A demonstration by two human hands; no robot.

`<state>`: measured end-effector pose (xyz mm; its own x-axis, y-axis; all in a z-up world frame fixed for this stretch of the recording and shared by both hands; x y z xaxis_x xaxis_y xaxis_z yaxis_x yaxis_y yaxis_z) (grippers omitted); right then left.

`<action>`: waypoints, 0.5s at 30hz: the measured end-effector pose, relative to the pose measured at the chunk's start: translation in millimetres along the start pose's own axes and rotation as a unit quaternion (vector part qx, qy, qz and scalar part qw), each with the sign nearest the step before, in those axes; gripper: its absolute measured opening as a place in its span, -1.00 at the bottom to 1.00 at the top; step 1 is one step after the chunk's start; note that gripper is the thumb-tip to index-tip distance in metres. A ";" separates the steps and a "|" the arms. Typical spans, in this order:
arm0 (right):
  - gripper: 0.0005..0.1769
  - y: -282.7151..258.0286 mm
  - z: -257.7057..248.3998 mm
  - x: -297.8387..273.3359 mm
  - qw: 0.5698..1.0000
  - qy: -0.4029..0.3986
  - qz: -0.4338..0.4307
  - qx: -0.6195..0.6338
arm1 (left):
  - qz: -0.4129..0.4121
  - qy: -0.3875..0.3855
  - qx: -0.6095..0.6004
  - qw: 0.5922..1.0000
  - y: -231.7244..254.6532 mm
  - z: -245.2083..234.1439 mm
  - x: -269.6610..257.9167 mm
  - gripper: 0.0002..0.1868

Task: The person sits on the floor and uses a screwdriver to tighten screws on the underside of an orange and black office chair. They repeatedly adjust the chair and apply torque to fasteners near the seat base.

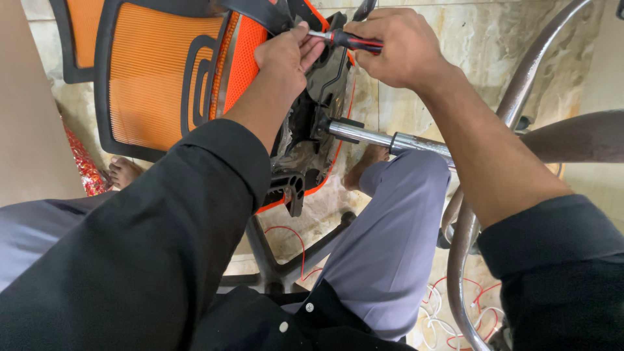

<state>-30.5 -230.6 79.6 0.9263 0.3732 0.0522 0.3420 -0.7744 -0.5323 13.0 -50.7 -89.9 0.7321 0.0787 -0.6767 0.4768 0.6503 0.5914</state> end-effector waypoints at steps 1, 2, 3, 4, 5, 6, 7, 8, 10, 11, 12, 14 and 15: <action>-0.55 -1.0 -1.9 4.5 0.998 -0.014 0.016 0.066 | 0.000 0.005 -0.007 1.000 1.1 0.3 0.9 -0.86; -0.55 -3.2 -3.2 9.4 0.990 -0.025 0.030 0.134 | -0.003 0.005 -0.003 1.000 3.1 1.2 0.9 -0.88; -0.61 8.8 0.5 11.7 0.957 -0.071 0.164 0.228 | -0.006 0.004 0.001 1.000 5.0 3.0 -0.3 -0.89; -0.67 19.7 5.9 8.4 0.895 -0.119 0.293 0.315 | -0.011 0.006 0.005 1.000 5.6 3.5 -3.3 -0.90; -0.72 25.3 15.3 -0.2 0.805 -0.166 0.412 0.393 | -0.011 0.020 0.024 0.999 7.8 1.8 -7.9 -0.89; -0.74 25.2 17.1 -0.6 0.793 -0.191 0.433 0.385 | -0.008 0.031 0.039 0.999 11.0 4.4 -13.1 -0.88; -0.75 25.1 19.5 -2.0 0.779 -0.217 0.452 0.375 | -0.006 0.043 0.054 0.998 16.0 7.5 -19.3 -0.87; -0.74 23.4 24.3 -1.1 0.766 -0.242 0.468 0.369 | 0.042 0.017 0.225 0.973 31.9 11.1 -25.4 -0.84; -0.76 20.3 26.3 2.8 0.779 -0.243 0.445 0.370 | 0.133 -0.024 0.544 0.828 60.1 11.6 -45.3 -0.75; -0.76 18.4 28.1 6.2 0.785 -0.244 0.431 0.372 | 0.262 -0.052 0.644 0.717 81.9 19.8 -56.3 -0.76; -0.76 18.4 28.7 7.6 0.782 -0.252 0.438 0.365 | 0.378 -0.081 0.719 0.577 98.0 30.1 -69.2 -0.72; -0.76 19.8 29.3 9.3 0.774 -0.269 0.456 0.349 | 0.447 -0.116 0.782 0.418 111.0 36.3 -77.8 -0.60; -0.74 21.5 27.6 12.2 0.781 -0.273 0.452 0.333 | 0.417 -0.125 0.795 0.422 114.4 34.4 -70.5 -0.56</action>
<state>-16.2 -228.6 45.4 0.4737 0.1314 -0.8708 -0.7395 -0.4775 -0.4744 32.6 -7.8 40.6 0.9020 -0.4318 0.0076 -0.4187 -0.8702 0.2598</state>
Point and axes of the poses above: each hand's wrist, its own x-axis towards the middle knuckle, its own z-axis out of the palm, y = z × x, the point moved 6 cm from there along x, towards the middle knuckle, and after that the axes turned 6 degrees about z, right-handed, at the moved point
